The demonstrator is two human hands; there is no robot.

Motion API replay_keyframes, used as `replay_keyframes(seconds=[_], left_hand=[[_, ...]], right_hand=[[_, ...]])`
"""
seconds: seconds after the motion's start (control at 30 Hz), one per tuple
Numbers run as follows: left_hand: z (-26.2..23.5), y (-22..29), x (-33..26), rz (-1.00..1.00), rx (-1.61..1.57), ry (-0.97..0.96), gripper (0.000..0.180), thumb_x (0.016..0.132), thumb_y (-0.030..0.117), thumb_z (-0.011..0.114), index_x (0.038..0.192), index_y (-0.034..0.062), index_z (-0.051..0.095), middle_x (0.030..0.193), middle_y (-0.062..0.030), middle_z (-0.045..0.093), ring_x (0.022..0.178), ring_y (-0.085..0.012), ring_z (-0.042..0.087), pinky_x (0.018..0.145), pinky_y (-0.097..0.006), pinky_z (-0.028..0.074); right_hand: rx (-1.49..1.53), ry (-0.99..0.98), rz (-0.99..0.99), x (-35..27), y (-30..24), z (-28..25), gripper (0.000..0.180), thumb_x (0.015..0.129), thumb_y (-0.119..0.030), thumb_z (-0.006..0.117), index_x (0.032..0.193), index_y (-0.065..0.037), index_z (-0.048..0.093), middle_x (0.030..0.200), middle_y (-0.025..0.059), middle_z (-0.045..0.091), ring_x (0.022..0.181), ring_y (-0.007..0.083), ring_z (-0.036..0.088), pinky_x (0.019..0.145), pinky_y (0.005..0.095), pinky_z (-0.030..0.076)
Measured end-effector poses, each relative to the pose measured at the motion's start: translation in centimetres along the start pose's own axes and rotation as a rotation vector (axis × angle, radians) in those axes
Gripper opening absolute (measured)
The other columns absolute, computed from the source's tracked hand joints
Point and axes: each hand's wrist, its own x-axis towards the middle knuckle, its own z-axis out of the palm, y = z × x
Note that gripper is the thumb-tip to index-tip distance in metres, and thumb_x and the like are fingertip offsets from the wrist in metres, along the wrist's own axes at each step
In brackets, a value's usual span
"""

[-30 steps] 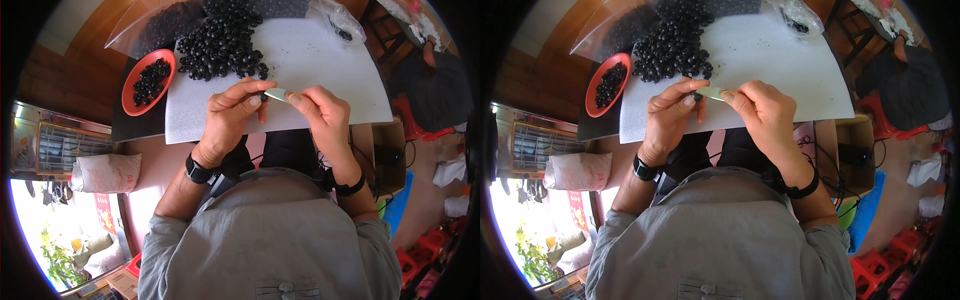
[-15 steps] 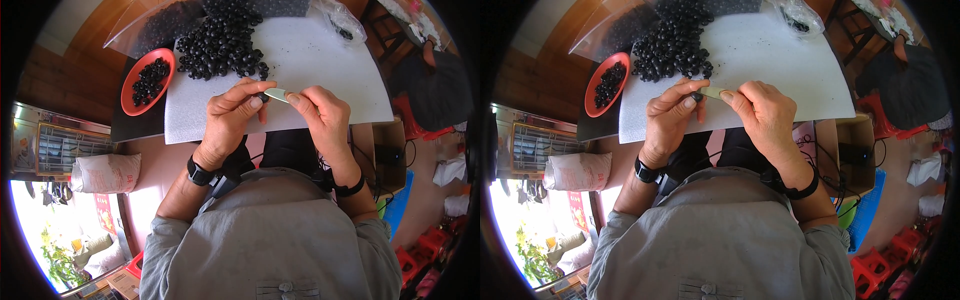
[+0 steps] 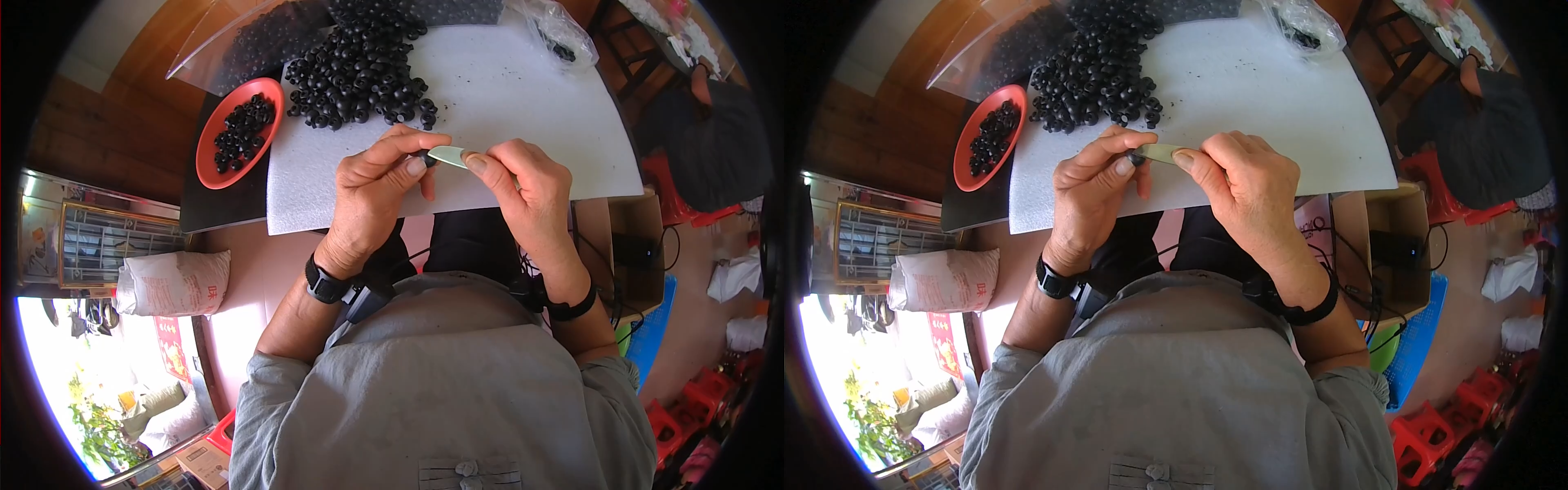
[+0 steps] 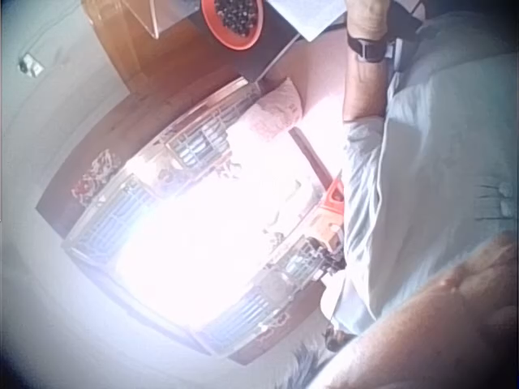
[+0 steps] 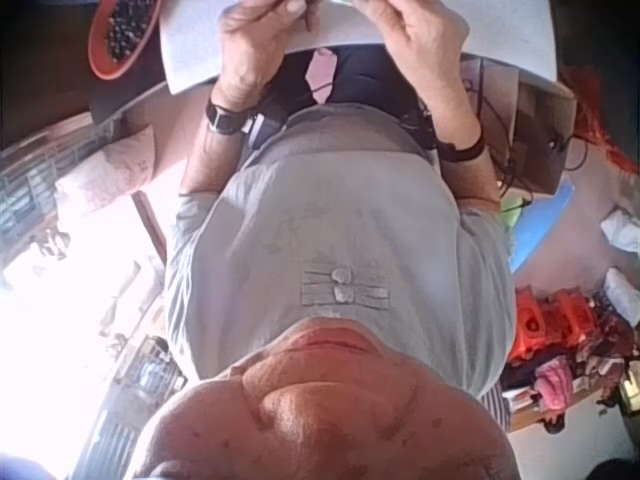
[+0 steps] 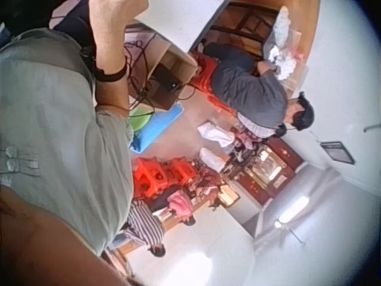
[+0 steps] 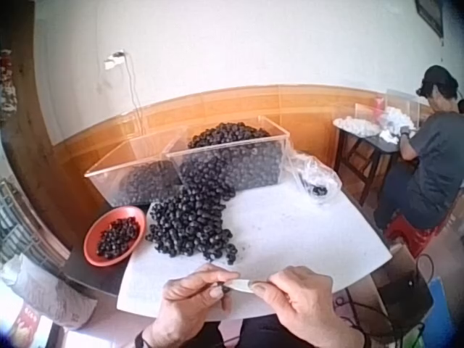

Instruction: Cleaning and trimming small black shoe components using a small blade.

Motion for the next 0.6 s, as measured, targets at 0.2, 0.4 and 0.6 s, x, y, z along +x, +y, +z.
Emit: replay_keyframes(seconds=[0.2, 0.4, 0.6], left_hand=[[0.19, 0.07, 0.1, -0.002, -0.006, 0.003, 0.025, 0.1, -0.005, 0.058, 0.121, -0.0058, 0.071, 0.107, -0.0089, 0.061, 0.083, -0.0158, 0.061, 0.074, -0.027, 0.052], [0.32, 0.2, 0.13, -0.026, -0.019, 0.01, 0.027, 0.098, -0.007, 0.058, 0.122, -0.005, 0.072, 0.105, -0.0077, 0.06, 0.084, -0.0157, 0.06, 0.074, -0.027, 0.052], [-0.04, 0.32, 0.09, -0.012, 0.025, 0.008, 0.031, 0.096, -0.01, 0.058, 0.123, -0.0035, 0.072, 0.105, -0.0069, 0.06, 0.082, -0.015, 0.061, 0.075, -0.026, 0.052]], right_hand=[[-0.035, 0.011, -0.064, -0.11, 0.14, -0.01, 0.025, 0.091, -0.021, 0.078, 0.076, -0.007, 0.064, 0.064, 0.0056, 0.058, 0.058, 0.0245, 0.057, 0.053, 0.038, 0.043], [0.209, 0.036, 0.104, -0.13, -0.36, -0.36, 0.025, 0.091, -0.019, 0.079, 0.077, -0.004, 0.064, 0.065, 0.0064, 0.057, 0.057, 0.0219, 0.054, 0.053, 0.0358, 0.041], [0.076, 0.007, 0.07, 0.19, -0.62, 0.09, 0.023, 0.091, -0.015, 0.078, 0.077, -0.003, 0.064, 0.066, 0.0069, 0.059, 0.058, 0.0214, 0.054, 0.053, 0.0355, 0.041]])
